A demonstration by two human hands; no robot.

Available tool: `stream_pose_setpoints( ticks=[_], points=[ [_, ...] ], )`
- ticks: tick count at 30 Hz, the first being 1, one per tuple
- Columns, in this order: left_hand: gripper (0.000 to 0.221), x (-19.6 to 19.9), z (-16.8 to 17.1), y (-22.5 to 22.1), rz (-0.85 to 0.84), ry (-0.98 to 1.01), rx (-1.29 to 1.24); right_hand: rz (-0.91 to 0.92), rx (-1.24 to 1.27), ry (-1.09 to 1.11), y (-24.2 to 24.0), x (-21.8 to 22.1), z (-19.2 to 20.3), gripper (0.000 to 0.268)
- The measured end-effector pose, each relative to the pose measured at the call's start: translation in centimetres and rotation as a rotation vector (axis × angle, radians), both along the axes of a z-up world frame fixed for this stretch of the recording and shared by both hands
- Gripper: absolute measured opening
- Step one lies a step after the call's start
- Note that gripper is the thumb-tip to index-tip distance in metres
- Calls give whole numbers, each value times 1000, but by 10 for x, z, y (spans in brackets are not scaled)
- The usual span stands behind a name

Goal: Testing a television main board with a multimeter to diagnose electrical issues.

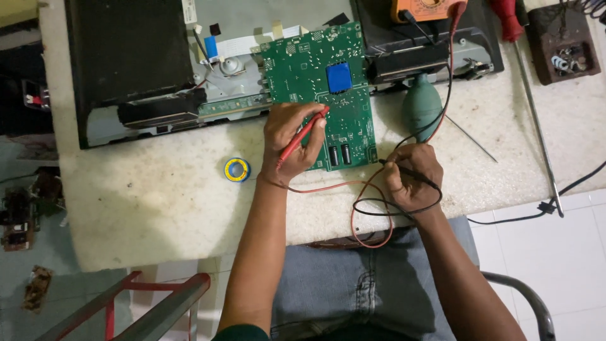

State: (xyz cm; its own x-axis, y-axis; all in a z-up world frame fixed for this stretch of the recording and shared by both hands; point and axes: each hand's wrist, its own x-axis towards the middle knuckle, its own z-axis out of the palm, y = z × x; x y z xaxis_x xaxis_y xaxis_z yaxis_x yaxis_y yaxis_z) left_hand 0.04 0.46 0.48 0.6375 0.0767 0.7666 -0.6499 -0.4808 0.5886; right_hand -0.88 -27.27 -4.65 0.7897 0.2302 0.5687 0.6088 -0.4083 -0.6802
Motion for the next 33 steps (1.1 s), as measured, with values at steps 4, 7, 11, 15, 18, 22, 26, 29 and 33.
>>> stream_pose_setpoints(
  ticks=[4,7,11,15,18,22,26,29,33],
  points=[
    [17,1,1,0,0,-3,-12,-19,-15,13,-1,-2,1,13],
    [18,1,-2,1,11,-28,13,-24,-36,-14,-2,-1,-3,11],
    [18,0,-3,1,24,-23,9,-23,-23,31,-5,-1,-6,11],
    [19,0,-3,-1,72,-34,-26,-31,-17,45,-1,-3,0,10],
    [18,2,-8,-1,107,-44,-38,-38,-33,49,-1,-3,0,12],
    [20,2,-4,3,138,-68,-14,-38,-61,51,-3,-3,-1,11],
    [19,3,-5,2,134,-53,7,-44,-62,38,-7,-1,-8,12],
    [19,11,-16,-4,124,-59,37,-49,-67,38,-6,-1,-8,13],
    [21,11,3,-6,95,-3,112,-38,-62,36,-2,-2,0,14]
  ],
)
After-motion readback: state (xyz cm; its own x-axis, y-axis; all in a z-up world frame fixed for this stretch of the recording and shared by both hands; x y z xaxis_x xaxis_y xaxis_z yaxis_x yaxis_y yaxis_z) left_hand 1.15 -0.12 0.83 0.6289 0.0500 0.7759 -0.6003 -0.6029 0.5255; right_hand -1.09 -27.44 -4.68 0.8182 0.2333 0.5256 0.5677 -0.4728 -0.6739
